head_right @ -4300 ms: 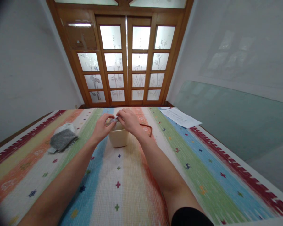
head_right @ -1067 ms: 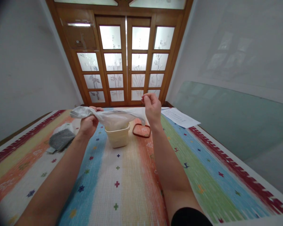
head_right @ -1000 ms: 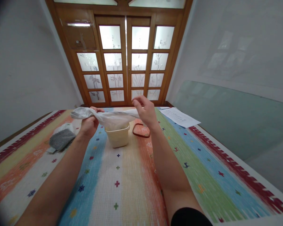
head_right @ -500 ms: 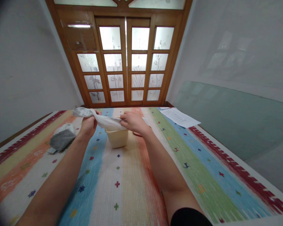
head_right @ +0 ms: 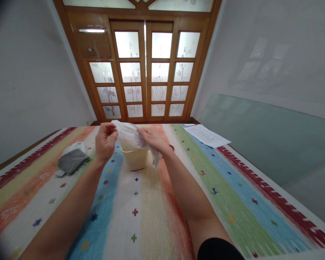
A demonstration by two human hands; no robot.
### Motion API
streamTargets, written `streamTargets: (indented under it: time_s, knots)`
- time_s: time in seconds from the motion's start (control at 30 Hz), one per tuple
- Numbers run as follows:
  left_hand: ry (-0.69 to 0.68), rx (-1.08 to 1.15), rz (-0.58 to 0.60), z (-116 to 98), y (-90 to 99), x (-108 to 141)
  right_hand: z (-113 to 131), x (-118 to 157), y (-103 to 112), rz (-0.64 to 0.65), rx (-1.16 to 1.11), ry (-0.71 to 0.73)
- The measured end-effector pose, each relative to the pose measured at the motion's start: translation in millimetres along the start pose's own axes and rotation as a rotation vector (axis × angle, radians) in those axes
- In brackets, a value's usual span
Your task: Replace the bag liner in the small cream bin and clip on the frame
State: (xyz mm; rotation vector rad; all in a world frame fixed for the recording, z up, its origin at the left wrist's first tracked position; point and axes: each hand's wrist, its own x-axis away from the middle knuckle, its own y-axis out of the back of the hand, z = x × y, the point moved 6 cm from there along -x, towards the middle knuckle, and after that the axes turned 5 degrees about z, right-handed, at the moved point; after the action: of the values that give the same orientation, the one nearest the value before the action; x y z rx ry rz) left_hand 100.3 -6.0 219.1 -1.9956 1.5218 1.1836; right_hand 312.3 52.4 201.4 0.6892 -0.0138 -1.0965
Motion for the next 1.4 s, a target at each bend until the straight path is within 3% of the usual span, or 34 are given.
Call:
streamTargets:
  time_s: [0.1, 0.17, 0.23, 0.37, 0.53, 0.63, 0.83, 0.97, 1.1, 1.17, 1.27, 1.33, 1.4]
  knots:
    - [0.078, -0.002, 0.314, -2.9, -33.3, 9.9, 7.8, 0.6, -9.8, 0.106, 0.001, 0.087]
    - [0.096, -0.026, 0.385, -0.7, -41.5, 12.8, 8.6, 0.8, -13.4, 0.147, -0.004, 0.090]
    - [0.098, -0.050, 0.366, 1.1, -40.1, 12.0, 5.4, -0.4, -12.1, 0.113, -0.012, 0.052]
    - [0.117, -0.071, 0.273, 4.4, -27.4, 7.0, -6.1, -5.4, 3.4, -0.132, -0.157, -0.001]
    - [0.279, -0.078, 0.120, 28.1, -5.0, 0.8, -37.8, -10.3, 28.3, -0.442, -0.673, -0.130]
    - [0.386, -0.196, 0.058, 49.2, 11.8, -3.2, -59.8, -9.9, 44.0, -0.625, -0.937, -0.192]
    - [0.504, -0.579, 0.306, 85.3, 38.8, -11.0, -106.9, -3.1, 68.8, -0.872, -1.143, -0.293]
    - [0.502, -0.709, 0.348, 77.6, 52.9, -15.2, -135.0, 3.4, 79.6, -0.959, -1.004, -0.374]
    - [0.141, -0.646, 0.367, 27.8, 36.7, -20.1, -138.7, 5.0, 91.8, -1.001, -0.667, -0.312]
    - [-0.017, -0.494, 0.445, 3.6, 17.8, -14.9, -126.3, 7.6, 98.8, -1.060, -0.442, -0.229]
    - [-0.080, -0.350, 0.609, -13.7, -14.0, -0.1, -89.2, 13.5, 103.0, -1.122, -0.087, -0.050]
    - [-0.073, -0.362, 0.665, -16.4, -30.2, 9.0, -63.1, 14.5, 98.2, -1.062, 0.051, 0.040]
    - [-0.050, -0.368, 0.680, -17.5, -39.6, 14.7, -42.5, 10.8, 88.4, -0.896, 0.102, 0.086]
